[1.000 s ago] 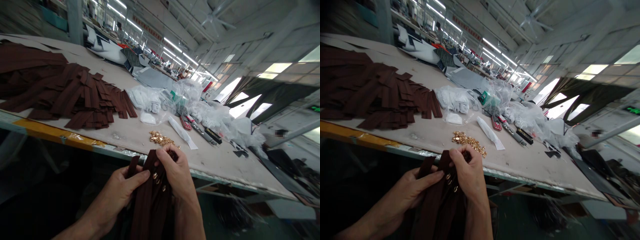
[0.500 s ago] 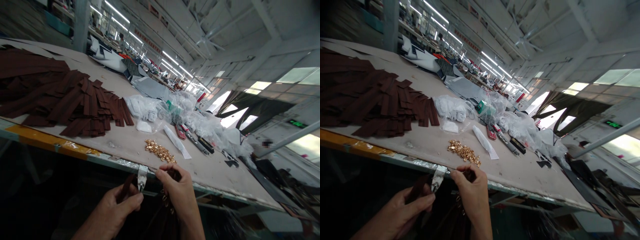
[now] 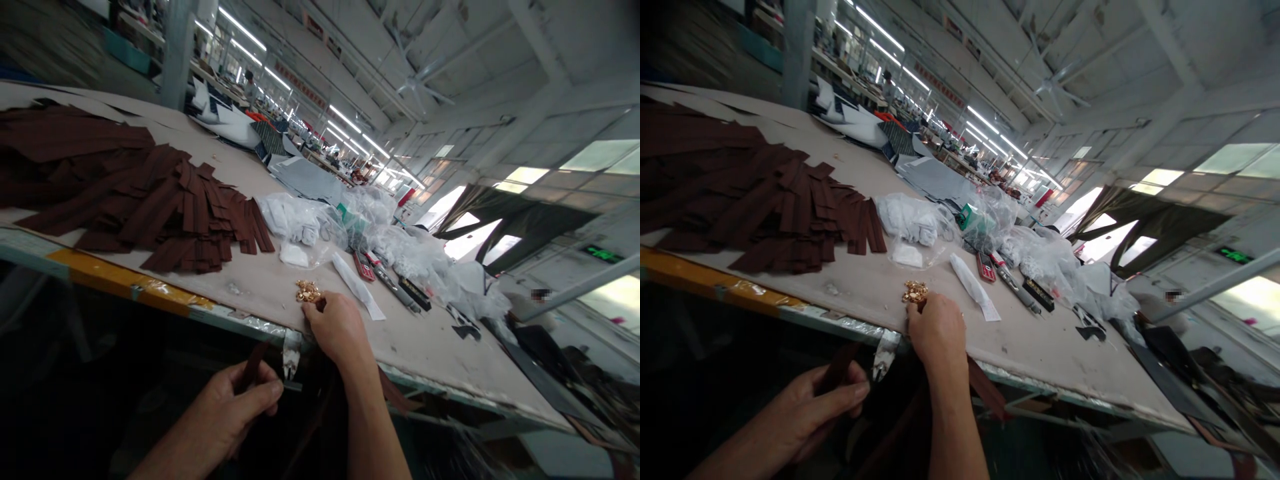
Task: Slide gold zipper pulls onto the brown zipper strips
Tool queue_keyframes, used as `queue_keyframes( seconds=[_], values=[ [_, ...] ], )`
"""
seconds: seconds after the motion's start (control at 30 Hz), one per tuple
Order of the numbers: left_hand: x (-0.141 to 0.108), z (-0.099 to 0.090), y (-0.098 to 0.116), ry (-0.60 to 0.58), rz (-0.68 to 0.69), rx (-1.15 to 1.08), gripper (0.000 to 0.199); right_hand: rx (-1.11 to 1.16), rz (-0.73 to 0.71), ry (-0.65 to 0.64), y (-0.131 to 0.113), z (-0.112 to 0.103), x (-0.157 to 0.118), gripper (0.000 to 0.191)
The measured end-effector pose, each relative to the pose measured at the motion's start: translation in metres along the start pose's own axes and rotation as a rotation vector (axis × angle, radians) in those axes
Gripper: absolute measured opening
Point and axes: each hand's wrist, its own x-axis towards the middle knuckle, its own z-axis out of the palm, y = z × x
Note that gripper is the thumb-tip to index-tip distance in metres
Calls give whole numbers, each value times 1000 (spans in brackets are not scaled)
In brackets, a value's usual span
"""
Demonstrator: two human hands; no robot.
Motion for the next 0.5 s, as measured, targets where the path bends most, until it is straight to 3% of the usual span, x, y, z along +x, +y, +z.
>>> queue_keyframes(
  seconds=[0.13,0.3,0.5],
  values=[
    [-4,-1,10,-18,-59,16,37,48,-7,9,0,-12,-16,14],
    [-17,0,22,-48,-111,-24,37,296,-46,-48,-2,-20,-66,12],
    [-25,-1,30,-109,-77,22,33,271,-350,9,3,-12,-106,10]
  ],
)
